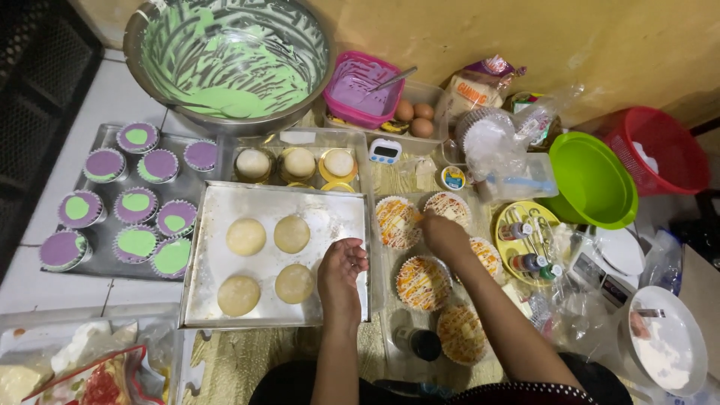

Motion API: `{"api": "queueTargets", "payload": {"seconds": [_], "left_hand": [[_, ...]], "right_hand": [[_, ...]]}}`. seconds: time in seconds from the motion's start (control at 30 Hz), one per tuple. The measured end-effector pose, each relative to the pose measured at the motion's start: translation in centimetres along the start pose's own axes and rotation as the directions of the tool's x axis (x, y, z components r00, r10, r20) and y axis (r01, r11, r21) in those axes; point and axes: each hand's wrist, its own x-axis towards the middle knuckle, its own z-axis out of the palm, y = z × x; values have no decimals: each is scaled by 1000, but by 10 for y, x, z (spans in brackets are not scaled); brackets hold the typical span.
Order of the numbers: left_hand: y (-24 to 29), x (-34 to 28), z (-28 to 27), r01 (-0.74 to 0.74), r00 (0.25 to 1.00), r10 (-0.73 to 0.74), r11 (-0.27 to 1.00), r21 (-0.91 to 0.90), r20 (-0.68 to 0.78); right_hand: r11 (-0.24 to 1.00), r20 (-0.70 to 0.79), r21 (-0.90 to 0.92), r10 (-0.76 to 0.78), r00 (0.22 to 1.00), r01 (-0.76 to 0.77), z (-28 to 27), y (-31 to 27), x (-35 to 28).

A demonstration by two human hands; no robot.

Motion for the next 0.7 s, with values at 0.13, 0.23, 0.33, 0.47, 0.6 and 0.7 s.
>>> {"api": "queueTargets", "payload": {"seconds": [0.13,0.23,0.33,0.47,0.6,0.7], "left_hand": [[-2,2,-2,-2,1000,2,1000,0,-4],[-3,3,-3,2,1000,-2,1000,-3,-6],[-4,3,-3,-1,1000,1,1000,-2,-5],[-5,5,-3,13,1000,-14,1000,-6,-10],[-8,7,-4,17,1000,-17,1000,-2,-12],[-7,7,-3,21,1000,-21,1000,-5,-17]], "right_hand": [[998,82,-14,-59,995,61,-18,-43,-45],[992,106,-29,-122,987,125,3,-45,-50],[981,82,-40,-184,980,187,8,-36,-44],[998,76,-24,-62,995,64,-32,-29,-40],[999,-43,-12,34,998,-35,-25,0,-20],[999,9,34,31,999,-31,-8,-4,-20]]}}
